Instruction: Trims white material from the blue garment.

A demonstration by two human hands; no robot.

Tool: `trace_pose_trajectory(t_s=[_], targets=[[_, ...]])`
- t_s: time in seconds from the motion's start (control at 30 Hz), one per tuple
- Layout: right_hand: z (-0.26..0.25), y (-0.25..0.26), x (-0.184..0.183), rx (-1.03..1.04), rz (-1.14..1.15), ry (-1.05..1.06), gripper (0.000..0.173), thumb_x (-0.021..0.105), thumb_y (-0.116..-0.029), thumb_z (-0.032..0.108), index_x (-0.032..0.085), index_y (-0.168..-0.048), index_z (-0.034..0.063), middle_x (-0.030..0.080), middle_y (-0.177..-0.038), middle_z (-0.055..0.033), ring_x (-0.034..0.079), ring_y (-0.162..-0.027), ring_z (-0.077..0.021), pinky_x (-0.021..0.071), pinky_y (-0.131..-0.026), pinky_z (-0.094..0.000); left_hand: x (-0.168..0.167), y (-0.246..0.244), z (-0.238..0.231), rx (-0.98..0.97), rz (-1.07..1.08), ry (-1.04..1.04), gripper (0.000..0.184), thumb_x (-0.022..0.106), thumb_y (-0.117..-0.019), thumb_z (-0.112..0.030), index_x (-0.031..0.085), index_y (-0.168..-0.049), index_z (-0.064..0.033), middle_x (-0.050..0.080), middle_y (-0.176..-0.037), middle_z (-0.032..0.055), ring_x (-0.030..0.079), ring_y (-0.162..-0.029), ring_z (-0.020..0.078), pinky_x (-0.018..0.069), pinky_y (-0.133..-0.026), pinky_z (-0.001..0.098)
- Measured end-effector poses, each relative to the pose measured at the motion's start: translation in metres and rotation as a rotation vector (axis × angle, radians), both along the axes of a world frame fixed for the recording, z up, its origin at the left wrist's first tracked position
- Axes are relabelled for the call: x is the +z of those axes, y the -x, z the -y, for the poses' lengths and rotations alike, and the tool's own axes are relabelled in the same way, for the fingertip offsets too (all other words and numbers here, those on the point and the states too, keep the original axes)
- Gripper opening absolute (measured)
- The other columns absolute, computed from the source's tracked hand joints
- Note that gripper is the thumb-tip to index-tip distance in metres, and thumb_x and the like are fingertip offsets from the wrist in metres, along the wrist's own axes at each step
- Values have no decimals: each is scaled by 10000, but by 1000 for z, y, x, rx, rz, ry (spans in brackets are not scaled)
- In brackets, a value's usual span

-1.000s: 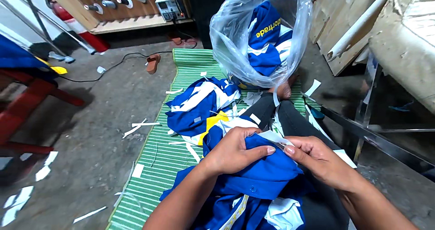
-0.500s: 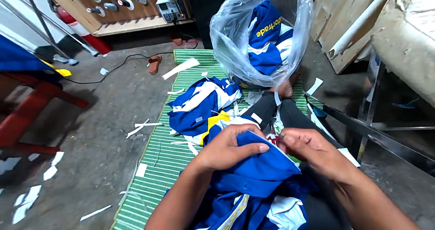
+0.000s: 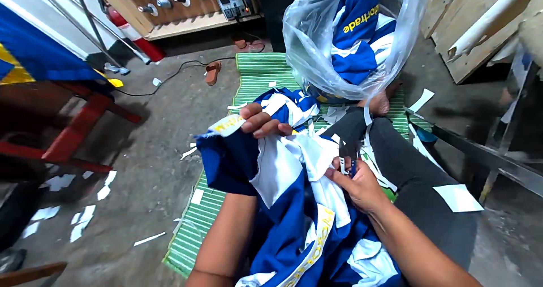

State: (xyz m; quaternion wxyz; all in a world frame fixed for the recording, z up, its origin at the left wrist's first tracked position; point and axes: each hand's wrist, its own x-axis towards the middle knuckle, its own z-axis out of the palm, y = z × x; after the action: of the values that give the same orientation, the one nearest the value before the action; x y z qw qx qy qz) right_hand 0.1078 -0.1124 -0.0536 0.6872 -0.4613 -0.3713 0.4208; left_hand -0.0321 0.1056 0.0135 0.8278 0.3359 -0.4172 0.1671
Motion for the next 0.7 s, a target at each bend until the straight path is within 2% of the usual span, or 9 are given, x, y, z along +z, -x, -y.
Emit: trace_pose_trajectory(t_s=[0.1, 0.17, 0.3, 0.37, 0.43, 0.5, 0.6, 0.67, 0.7], targets=[[3, -9, 25, -55, -29, 0, 96, 637, -967, 116, 661, -890, 171, 654, -701, 64, 610, -588, -8, 544, -567, -190, 3, 20, 16, 536, -399, 118, 346, 433, -1062, -294, 729, -1062, -115, 737, -945, 23, 710, -951, 166, 558, -939, 392], [8, -18, 42, -68, -25, -49, 75, 647, -969, 143, 701, -931, 179, 669, -717, 46, 617, -583, -10, 544, -548, -179, 3, 29, 24, 754, -643, 151, 373, 384, -1087, -328, 708, -1091, -144, 738, -1006, 20, 705, -981, 132, 578, -901, 327], [25, -27, 53, 5, 79, -267, 25, 701, -964, 227, 718, -957, 210, 698, -939, 83, 665, -830, -1, 582, -739, -177, 8, 39, 39, 592, -848, 97, 850, 172, -1007, -712, 609, -1384, -87, 641, -1375, 160, 607, -1290, 304, 497, -1071, 443], [33, -31, 58, 40, 152, -355, 88, 679, -969, 242, 719, -911, 189, 679, -1051, 67, 646, -959, -29, 558, -808, -185, -14, 45, 37, 456, -790, -67, 1008, 254, -909, -842, 536, -1457, -45, 566, -1448, 226, 555, -1342, 368, 478, -1095, 482], [38, -38, 66, 12, 201, -394, 118, 656, -987, 237, 724, -912, 177, 680, -1130, 46, 649, -1015, -58, 559, -828, -197, -39, 54, 25, 450, -725, -411, 955, 496, -912, -749, 449, -1504, -1, 513, -1500, 219, 524, -1374, 313, 471, -1111, 426], [37, -46, 77, -47, 197, -401, 114, 651, -999, 249, 732, -934, 203, 690, -1154, 66, 669, -977, -44, 577, -782, -184, -10, 65, 39, 498, -947, -800, 929, 764, -813, -583, 432, -1514, -71, 601, -1408, 49, 612, -1221, 103, 546, -977, 279], [35, -59, 88, -119, 207, -405, 95, 659, -1001, 275, 737, -958, 240, 702, -1140, 92, 679, -954, -28, 582, -755, -177, 10, 65, 48, 466, -1026, -1114, 396, 737, -860, -113, 603, -1223, -30, 714, -962, -54, 669, -827, -19, 575, -724, 183], [41, -67, 91, -150, 231, -408, 83, 670, -993, 276, 745, -973, 251, 709, -1139, 97, 683, -987, -34, 588, -785, -188, 36, 66, 50, 839, -943, -1359, 126, 706, -834, -50, 695, -959, -34, 642, -744, -17, 578, -631, 33, 498, -573, 235], [47, -72, 88, -161, 238, -418, 69, 679, -981, 263, 744, -960, 250, 711, -1116, 96, 685, -986, -42, 590, -797, -199, 53, 68, 52, 1110, -876, -1431, 122, 703, -821, -29, 705, -942, -21, 639, -769, 39, 579, -647, 102, 506, -592, 307]])
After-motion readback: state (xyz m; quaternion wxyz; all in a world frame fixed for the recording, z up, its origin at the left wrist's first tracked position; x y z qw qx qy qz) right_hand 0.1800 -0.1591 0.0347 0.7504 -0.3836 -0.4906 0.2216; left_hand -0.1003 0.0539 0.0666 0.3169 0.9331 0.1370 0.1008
